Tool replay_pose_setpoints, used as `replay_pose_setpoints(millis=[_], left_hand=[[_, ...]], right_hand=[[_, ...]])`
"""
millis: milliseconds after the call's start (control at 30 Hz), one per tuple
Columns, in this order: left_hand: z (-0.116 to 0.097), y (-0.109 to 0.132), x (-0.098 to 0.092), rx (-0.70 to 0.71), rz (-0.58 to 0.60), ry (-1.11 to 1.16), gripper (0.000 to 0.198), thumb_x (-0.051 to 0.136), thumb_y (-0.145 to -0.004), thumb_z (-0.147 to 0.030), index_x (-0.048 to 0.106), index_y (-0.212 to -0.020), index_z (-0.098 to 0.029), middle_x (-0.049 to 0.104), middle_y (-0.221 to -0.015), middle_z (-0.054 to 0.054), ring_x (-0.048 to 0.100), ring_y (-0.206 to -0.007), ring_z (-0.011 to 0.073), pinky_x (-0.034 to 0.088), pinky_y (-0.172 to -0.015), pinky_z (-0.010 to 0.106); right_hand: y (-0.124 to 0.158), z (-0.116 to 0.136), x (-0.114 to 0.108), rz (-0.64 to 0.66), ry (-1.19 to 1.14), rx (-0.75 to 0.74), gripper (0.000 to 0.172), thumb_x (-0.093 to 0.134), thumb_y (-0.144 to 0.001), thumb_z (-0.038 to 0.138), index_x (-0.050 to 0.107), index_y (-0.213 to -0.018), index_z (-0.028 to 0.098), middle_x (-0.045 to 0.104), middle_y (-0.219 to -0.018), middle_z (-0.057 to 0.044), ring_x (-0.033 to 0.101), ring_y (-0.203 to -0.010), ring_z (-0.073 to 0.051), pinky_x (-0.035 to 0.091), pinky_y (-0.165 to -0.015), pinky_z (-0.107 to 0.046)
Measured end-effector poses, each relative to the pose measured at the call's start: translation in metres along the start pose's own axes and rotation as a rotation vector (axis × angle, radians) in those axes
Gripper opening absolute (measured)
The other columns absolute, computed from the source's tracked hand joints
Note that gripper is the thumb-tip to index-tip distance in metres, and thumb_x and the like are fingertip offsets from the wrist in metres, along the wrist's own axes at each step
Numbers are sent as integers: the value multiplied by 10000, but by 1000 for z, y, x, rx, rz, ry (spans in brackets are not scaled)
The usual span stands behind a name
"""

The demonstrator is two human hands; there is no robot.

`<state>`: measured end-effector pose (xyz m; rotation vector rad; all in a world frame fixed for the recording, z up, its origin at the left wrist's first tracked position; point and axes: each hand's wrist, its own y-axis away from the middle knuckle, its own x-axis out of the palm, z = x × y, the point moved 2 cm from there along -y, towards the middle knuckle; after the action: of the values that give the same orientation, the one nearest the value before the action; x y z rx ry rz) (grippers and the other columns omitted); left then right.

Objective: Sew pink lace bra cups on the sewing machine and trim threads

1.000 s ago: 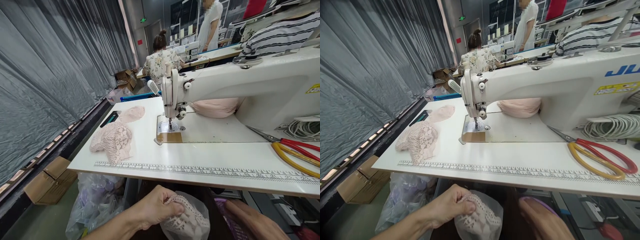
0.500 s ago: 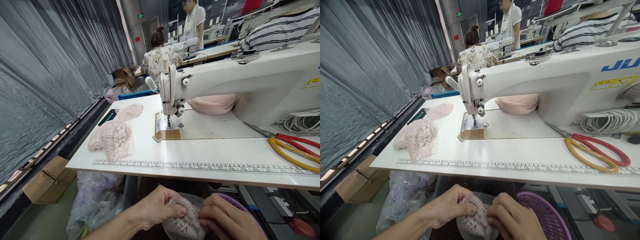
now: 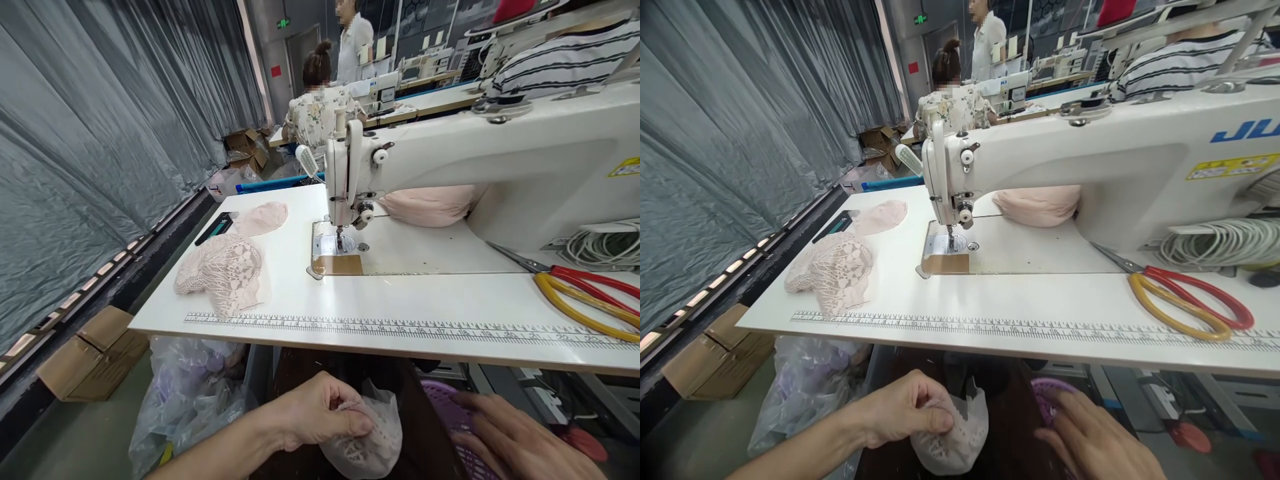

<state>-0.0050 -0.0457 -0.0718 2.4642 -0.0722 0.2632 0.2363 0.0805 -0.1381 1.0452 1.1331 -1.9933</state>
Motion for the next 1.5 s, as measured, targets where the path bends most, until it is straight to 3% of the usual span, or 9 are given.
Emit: replay_pose_setpoints(millis=[67,133,167,267,333,733,933,1100,1500], left_hand=[[-1,0,3,23,27,-29,451,760,-570,-549,683,-670,-116,549,-577,-9,460,-547,92,372,-584,224],[-3,2,4,62,31,-64,490,724,-595,-593,654,-639,-110,506,-552,-23,408,-523,75,331,-544,204],[-4,4,3,85,20,-93,508,701,-614,-612,634,-618,-108,473,-535,-33,371,-511,66,303,-521,196],[-4,12,-2,124,-41,-179,568,629,-651,-672,577,-561,-114,377,-500,-48,287,-493,61,234,-480,202],[-2,15,-6,117,-66,-187,601,595,-647,-711,546,-543,-121,345,-494,-49,270,-487,64,214,-470,211],[-4,13,-9,62,4,-66,339,797,-562,-414,661,-629,-111,523,-578,-21,427,-576,86,339,-558,203],[1,14,-13,-6,22,-139,369,865,-413,-302,640,-639,-116,493,-574,-50,383,-558,69,285,-498,181],[2,11,-13,71,0,-163,347,819,-520,-348,557,-540,-121,451,-579,-52,367,-549,63,268,-481,188],[-1,14,-18,93,70,-109,354,758,-629,-431,635,-658,-100,532,-659,-15,439,-617,81,344,-588,200]], right_hand=[[-23,28,-7,238,-290,68,319,613,-828,374,590,-1128,268,555,-1298,-66,580,-1108,-246,497,-875,-302],[-50,55,-13,395,-564,209,641,770,-667,397,522,-1245,273,617,-1198,-58,572,-1104,-257,471,-901,-308],[-62,66,-15,462,-686,297,645,813,-600,353,565,-1191,279,662,-1073,-27,600,-1026,-249,474,-867,-297],[-81,81,-10,637,-978,446,132,743,-656,267,661,-747,217,618,-698,44,566,-732,-159,431,-648,-212],[-83,80,-5,685,-1056,476,128,704,-688,275,620,-646,188,556,-619,56,495,-649,-123,375,-588,-199],[-84,78,-3,805,-1341,563,172,708,-713,323,642,-675,169,525,-626,45,414,-621,-99,292,-563,-202],[-88,75,3,828,-1347,558,246,737,-681,366,629,-677,145,535,-631,24,425,-614,-106,286,-543,-213],[-88,77,2,860,-1374,542,262,746,-674,373,631,-698,139,524,-639,26,412,-621,-103,280,-557,-215],[-91,81,9,845,-1415,472,315,711,-719,436,645,-674,131,485,-623,28,394,-623,-109,265,-567,-241]])
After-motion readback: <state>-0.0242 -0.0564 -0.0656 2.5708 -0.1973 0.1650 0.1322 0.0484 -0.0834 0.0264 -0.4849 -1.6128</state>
